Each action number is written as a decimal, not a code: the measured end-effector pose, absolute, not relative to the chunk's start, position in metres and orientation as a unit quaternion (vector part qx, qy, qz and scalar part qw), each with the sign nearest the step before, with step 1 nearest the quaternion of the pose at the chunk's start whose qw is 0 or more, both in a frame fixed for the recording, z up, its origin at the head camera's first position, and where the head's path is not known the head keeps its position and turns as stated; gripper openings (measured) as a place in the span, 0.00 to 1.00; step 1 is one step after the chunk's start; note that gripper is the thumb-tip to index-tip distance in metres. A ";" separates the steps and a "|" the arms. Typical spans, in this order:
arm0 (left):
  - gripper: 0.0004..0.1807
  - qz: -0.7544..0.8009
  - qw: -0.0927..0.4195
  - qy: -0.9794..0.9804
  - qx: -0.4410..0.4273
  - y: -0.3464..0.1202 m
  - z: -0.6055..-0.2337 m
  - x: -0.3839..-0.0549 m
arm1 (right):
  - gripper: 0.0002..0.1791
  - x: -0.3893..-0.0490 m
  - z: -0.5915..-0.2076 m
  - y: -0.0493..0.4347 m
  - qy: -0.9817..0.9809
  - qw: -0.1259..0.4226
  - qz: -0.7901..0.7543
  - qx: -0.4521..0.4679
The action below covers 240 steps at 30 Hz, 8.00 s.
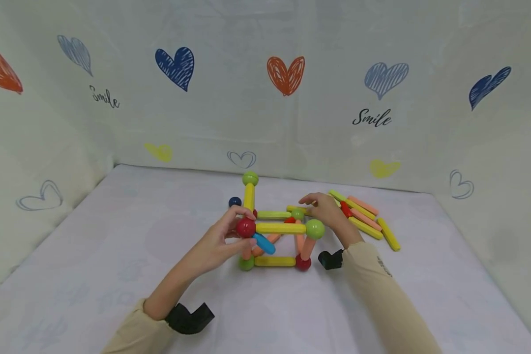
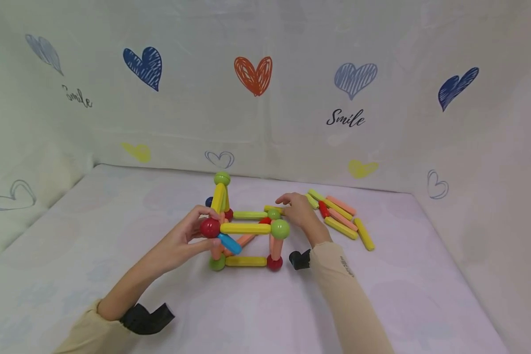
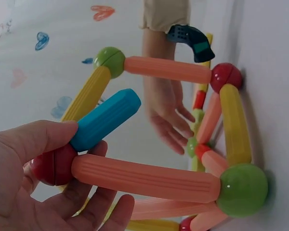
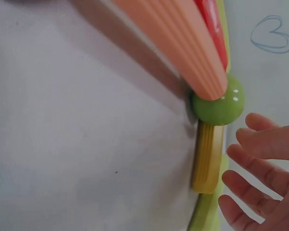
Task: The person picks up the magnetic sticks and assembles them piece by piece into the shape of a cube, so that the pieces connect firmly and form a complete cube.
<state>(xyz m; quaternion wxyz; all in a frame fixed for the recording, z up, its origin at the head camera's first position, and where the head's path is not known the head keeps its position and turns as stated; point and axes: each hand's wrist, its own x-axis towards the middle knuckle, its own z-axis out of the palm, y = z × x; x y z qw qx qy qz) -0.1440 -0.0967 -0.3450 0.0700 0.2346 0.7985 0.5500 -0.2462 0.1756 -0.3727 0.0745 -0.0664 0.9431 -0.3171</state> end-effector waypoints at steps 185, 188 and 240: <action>0.22 0.435 -0.053 0.873 0.212 -0.099 -0.334 -0.146 | 0.03 -0.131 -0.366 0.170 0.888 0.121 -0.359 -0.259; 0.21 0.446 -0.057 0.869 0.208 -0.098 -0.336 -0.154 | 0.03 -0.128 -0.364 0.165 0.892 0.123 -0.348 -0.261; 0.21 0.418 -0.064 0.865 0.270 -0.050 -0.332 -0.117 | 0.11 -0.152 -0.387 0.207 0.939 -0.018 -0.314 -0.142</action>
